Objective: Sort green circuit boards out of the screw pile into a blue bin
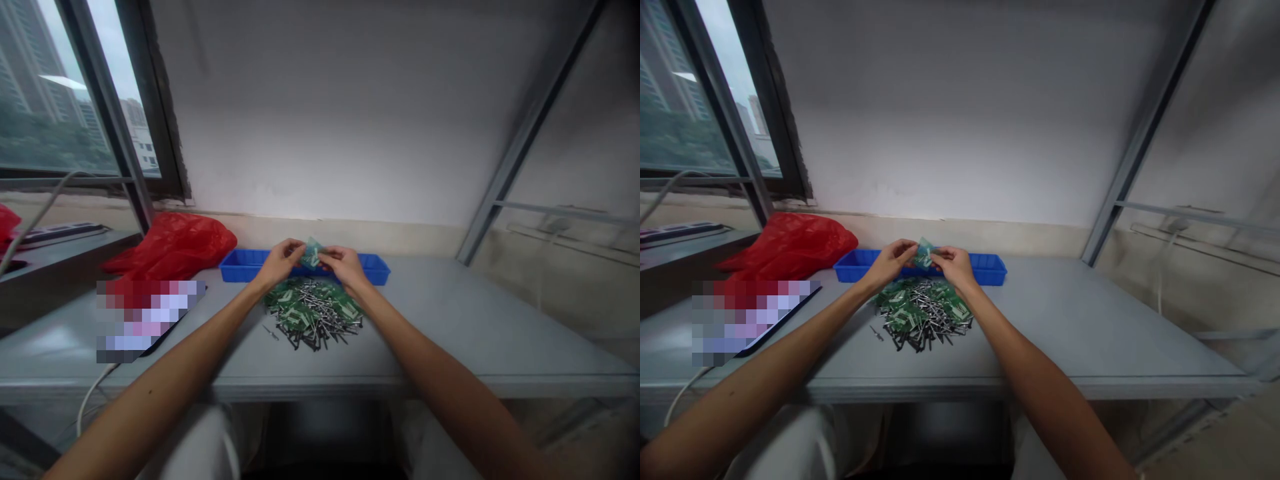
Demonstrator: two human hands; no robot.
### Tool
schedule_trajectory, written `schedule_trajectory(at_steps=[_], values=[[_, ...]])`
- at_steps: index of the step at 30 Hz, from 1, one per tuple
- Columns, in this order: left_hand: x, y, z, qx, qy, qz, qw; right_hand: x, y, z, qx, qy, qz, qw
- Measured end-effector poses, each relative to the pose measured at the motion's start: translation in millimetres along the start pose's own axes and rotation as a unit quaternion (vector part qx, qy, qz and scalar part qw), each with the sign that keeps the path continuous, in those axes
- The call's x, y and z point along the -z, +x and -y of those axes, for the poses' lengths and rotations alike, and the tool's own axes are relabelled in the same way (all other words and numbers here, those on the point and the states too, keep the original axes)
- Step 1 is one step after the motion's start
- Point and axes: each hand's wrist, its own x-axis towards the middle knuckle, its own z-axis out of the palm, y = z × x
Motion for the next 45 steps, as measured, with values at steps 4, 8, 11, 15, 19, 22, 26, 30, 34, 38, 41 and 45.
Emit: schedule_trajectory(at_steps=[4, 8, 11, 15, 19, 22, 26, 30, 34, 38, 41, 45], values=[[-0.1, -3, -3, 0.026, 0.026, 0.053, 0.998, 3, 1, 0, 0.017, 0.006, -0.023, 1.000], [0.5, -5, -2, -0.007, 0.058, 0.053, 0.997, 2, 0, 1, 0.014, -0.005, -0.022, 1.000], [2.2, -5, -3, -0.039, 0.086, 0.037, 0.995, 0, -1, 2, -0.007, -0.013, -0.010, 1.000], [3.7, -5, -3, -0.046, 0.111, 0.036, 0.992, 0, -2, 3, -0.016, -0.024, -0.015, 0.999], [2.1, -4, -2, -0.023, 0.098, 0.032, 0.994, 2, -1, 1, -0.014, -0.029, -0.023, 0.999], [0.0, -4, -1, -0.013, 0.060, 0.026, 0.998, 2, 0, -1, -0.013, -0.021, -0.025, 0.999], [-2.0, -4, 0, -0.002, 0.027, 0.059, 0.998, 1, 1, -1, 0.015, 0.005, -0.050, 0.999], [-0.5, -5, 2, -0.021, 0.050, 0.060, 0.997, 0, 0, 1, 0.000, 0.005, -0.048, 0.999], [2.8, -4, 3, -0.045, 0.081, 0.051, 0.994, -1, -2, -2, -0.014, -0.003, -0.032, 0.999], [4.8, -2, 3, -0.056, 0.124, 0.001, 0.991, 6, 4, 6, 0.060, -0.060, -0.052, 0.995], [11.2, -1, 5, -0.073, 0.172, -0.085, 0.979, 15, 23, 32, 0.196, -0.145, -0.154, 0.958], [27.3, 0, 11, -0.131, 0.280, -0.132, 0.942, 21, 55, 62, 0.330, -0.225, -0.228, 0.888]])
